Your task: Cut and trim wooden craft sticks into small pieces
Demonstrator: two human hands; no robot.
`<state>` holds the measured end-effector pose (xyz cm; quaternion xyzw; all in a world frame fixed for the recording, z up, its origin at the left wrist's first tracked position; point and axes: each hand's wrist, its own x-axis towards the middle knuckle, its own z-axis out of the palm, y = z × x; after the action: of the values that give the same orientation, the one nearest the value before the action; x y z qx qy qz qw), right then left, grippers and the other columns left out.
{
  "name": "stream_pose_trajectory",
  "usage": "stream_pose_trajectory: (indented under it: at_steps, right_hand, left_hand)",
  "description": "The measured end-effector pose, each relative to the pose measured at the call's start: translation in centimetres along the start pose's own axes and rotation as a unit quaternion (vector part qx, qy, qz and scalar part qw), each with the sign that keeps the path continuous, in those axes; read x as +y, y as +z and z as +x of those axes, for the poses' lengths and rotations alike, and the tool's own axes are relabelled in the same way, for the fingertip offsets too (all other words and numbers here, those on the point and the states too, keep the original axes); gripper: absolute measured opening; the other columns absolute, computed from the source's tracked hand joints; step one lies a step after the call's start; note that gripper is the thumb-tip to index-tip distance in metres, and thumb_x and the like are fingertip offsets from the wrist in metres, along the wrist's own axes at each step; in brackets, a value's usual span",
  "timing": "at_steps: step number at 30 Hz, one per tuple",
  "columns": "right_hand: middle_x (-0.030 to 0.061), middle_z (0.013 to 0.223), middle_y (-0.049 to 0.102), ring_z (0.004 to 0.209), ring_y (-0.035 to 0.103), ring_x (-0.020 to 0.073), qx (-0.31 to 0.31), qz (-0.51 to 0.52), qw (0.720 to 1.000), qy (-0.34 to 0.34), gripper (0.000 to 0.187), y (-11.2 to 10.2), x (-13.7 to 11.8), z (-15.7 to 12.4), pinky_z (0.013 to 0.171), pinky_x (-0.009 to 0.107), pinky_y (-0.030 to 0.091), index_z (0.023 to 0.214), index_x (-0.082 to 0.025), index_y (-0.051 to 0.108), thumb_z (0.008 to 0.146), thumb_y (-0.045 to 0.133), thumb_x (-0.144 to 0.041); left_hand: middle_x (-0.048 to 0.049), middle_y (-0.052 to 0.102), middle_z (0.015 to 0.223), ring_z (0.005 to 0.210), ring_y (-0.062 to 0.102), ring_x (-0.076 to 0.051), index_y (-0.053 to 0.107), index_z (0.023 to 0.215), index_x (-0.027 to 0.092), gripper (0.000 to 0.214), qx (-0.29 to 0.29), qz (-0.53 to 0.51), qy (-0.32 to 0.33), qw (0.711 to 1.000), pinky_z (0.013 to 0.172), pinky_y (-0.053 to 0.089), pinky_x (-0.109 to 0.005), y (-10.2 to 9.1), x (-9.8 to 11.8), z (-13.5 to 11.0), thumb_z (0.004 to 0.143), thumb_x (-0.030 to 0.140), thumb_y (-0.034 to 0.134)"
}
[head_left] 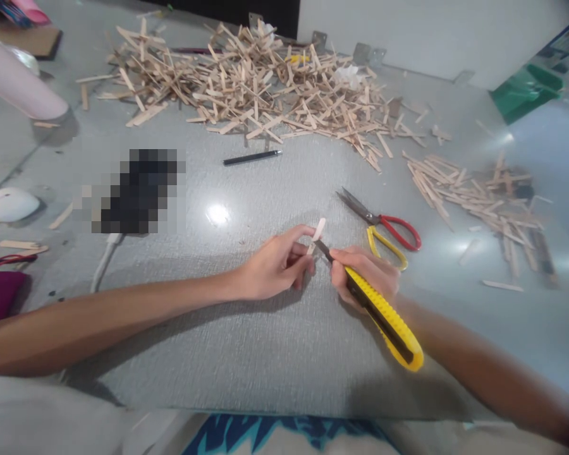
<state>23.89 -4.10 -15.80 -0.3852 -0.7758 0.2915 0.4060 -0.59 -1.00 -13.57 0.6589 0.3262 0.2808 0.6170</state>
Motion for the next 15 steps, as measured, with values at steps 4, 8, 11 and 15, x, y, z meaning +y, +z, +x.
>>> stream_pose_trajectory:
  at_steps: [4,8,11,15]
  right_hand:
    - [-0.0014,0.074,0.073,0.056,0.064,0.0198,0.073,-0.095,0.988,-0.096,0.039,0.3,-1.0,0.7,0.051,0.035,0.060,0.131,-0.036,0.070,0.101,0.067,-0.011]
    - [-0.0015,0.071,0.071,0.052,0.062,0.0186,0.084,-0.091,0.988,-0.094,0.034,0.4,-1.8,1.2,0.049,0.034,0.059,0.125,-0.034,0.071,0.102,0.065,-0.011]
    - [-0.0008,0.073,0.072,0.051,0.062,0.0180,0.091,-0.101,0.987,-0.082,0.029,0.5,-2.5,1.6,0.049,0.034,0.058,0.119,-0.034,0.072,0.102,0.064,-0.013]
    - [-0.0017,0.070,0.071,0.051,0.066,0.0195,0.089,-0.090,0.992,-0.022,0.019,0.5,-3.3,1.8,0.050,0.038,0.058,0.110,-0.034,0.071,0.103,0.066,-0.017]
  left_hand:
    - [0.0011,0.073,0.084,0.055,0.065,-0.009,0.052,0.137,0.021,0.028,0.004,0.015,0.004,1.000,0.048,0.049,-0.016,0.1,0.1,-0.1,0.109,0.023,0.052]
    - [0.0018,0.073,0.082,0.055,0.065,-0.009,0.053,0.136,0.022,0.028,0.011,0.025,0.004,1.000,0.049,0.047,-0.016,0.2,0.0,-0.1,0.108,0.023,0.055]
    - [0.0025,0.073,0.082,0.055,0.065,-0.009,0.052,0.132,0.023,0.024,0.013,0.023,0.004,1.000,0.049,0.046,-0.015,0.2,-0.1,-0.1,0.108,0.022,0.055]
    - [0.0026,0.073,0.082,0.054,0.064,-0.009,0.051,0.130,0.023,0.022,0.014,0.012,0.003,1.000,0.048,0.045,-0.015,0.3,-0.1,-0.1,0.109,0.023,0.054]
